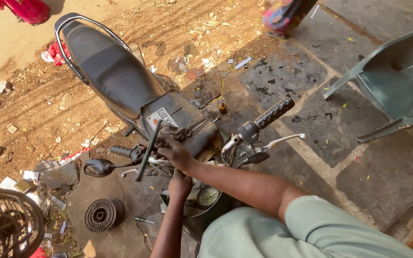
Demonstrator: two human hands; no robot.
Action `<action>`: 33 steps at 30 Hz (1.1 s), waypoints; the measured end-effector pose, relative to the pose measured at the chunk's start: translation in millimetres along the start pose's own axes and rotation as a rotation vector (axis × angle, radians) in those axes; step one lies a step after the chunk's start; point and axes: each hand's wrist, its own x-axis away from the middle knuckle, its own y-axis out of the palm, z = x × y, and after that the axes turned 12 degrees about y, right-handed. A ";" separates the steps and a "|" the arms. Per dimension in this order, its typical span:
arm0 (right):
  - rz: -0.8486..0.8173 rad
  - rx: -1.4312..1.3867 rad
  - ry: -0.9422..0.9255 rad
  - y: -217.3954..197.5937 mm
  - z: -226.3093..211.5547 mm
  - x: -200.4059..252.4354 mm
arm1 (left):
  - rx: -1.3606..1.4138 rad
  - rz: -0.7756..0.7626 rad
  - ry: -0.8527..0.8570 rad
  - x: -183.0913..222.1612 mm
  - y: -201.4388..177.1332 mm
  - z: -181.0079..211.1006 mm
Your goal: The recorder is repairing the front headlight and handle area of a motorcycle using a T-handle wrench.
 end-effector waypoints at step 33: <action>-0.154 0.369 -0.075 -24.5 2.2 13.9 | 0.019 -0.041 0.005 -19.5 5.3 -2.6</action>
